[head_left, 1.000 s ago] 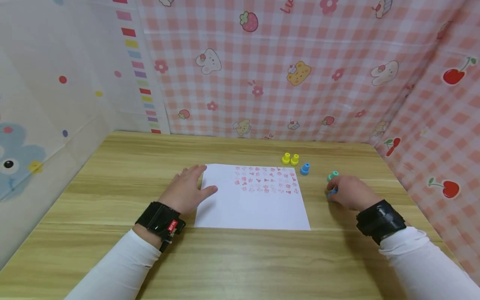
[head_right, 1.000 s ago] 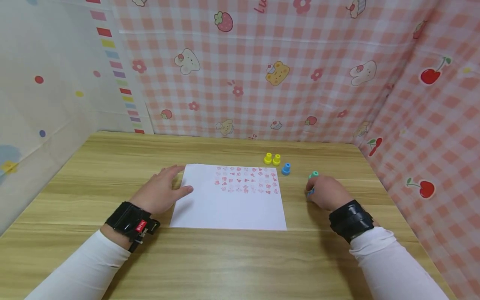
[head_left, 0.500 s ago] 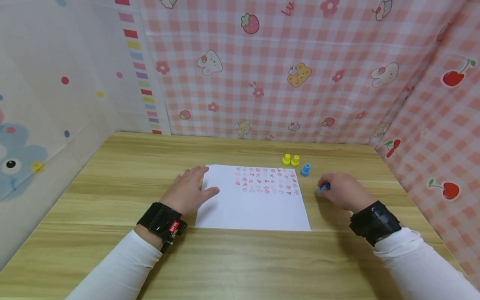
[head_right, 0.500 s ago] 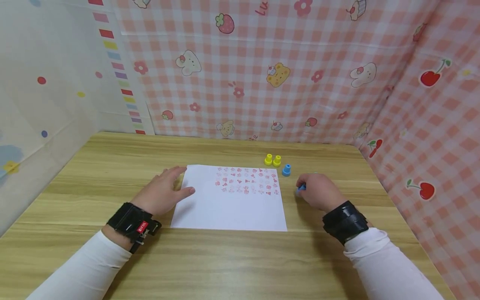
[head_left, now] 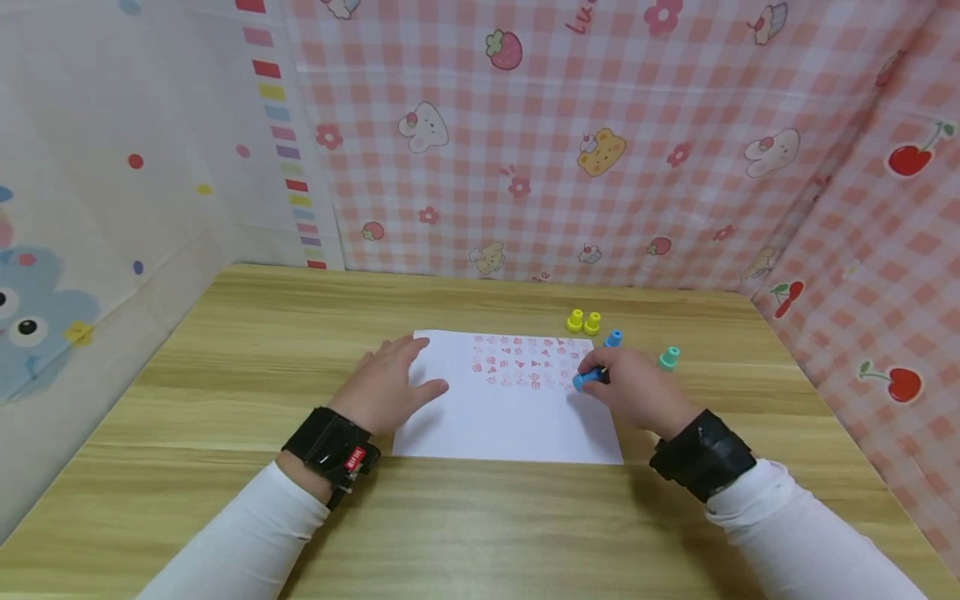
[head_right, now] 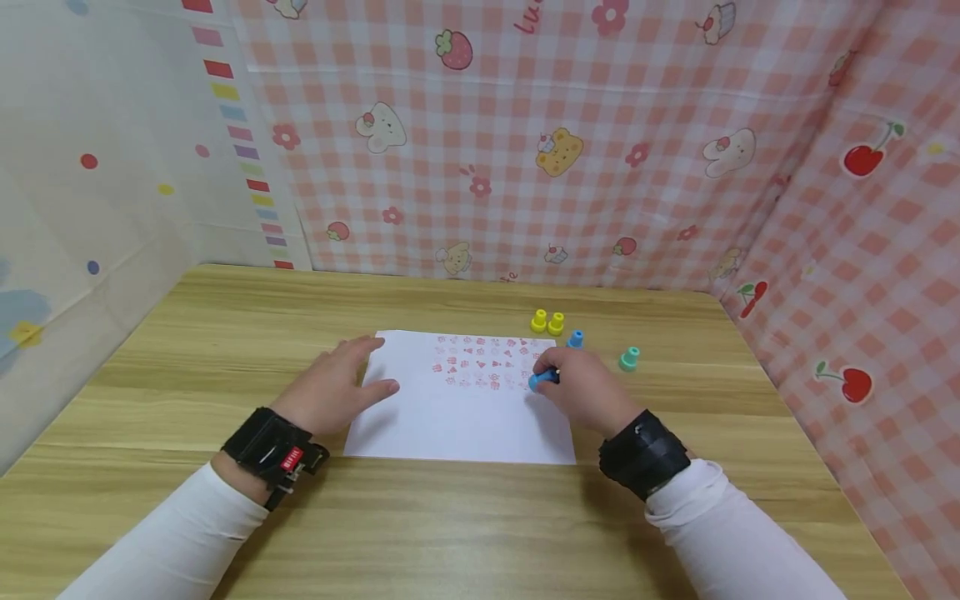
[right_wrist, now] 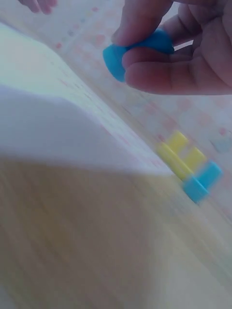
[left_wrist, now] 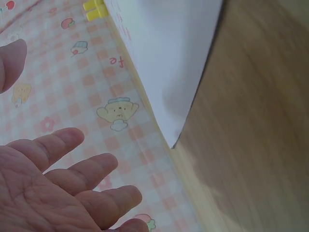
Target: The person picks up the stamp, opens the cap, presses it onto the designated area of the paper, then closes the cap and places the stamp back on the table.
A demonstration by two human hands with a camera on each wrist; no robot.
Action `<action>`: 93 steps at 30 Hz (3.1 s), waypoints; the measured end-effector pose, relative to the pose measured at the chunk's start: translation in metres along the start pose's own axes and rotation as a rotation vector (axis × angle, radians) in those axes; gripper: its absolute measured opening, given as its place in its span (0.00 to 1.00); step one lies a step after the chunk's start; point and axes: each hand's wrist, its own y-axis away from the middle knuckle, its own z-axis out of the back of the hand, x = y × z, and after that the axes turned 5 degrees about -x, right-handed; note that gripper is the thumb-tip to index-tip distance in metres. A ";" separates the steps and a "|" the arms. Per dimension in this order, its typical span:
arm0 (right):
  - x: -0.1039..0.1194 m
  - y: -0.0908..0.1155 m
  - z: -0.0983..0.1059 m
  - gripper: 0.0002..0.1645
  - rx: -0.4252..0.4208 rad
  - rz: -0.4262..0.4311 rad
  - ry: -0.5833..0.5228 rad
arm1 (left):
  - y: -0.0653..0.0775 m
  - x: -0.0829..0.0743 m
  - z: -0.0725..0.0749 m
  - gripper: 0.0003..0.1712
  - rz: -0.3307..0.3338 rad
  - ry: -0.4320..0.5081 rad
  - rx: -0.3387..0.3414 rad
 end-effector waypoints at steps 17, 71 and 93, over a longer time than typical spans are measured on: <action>0.070 -0.015 -0.034 0.05 0.046 0.044 -0.244 | 0.004 -0.012 -0.011 0.41 -0.092 0.018 -0.047; 0.100 -0.014 -0.057 0.07 0.029 0.166 -0.492 | 0.009 -0.028 -0.020 0.08 -0.146 0.288 -0.062; 0.098 -0.014 -0.057 0.03 0.055 0.220 -0.471 | 0.010 -0.027 -0.019 0.05 -0.166 0.314 -0.013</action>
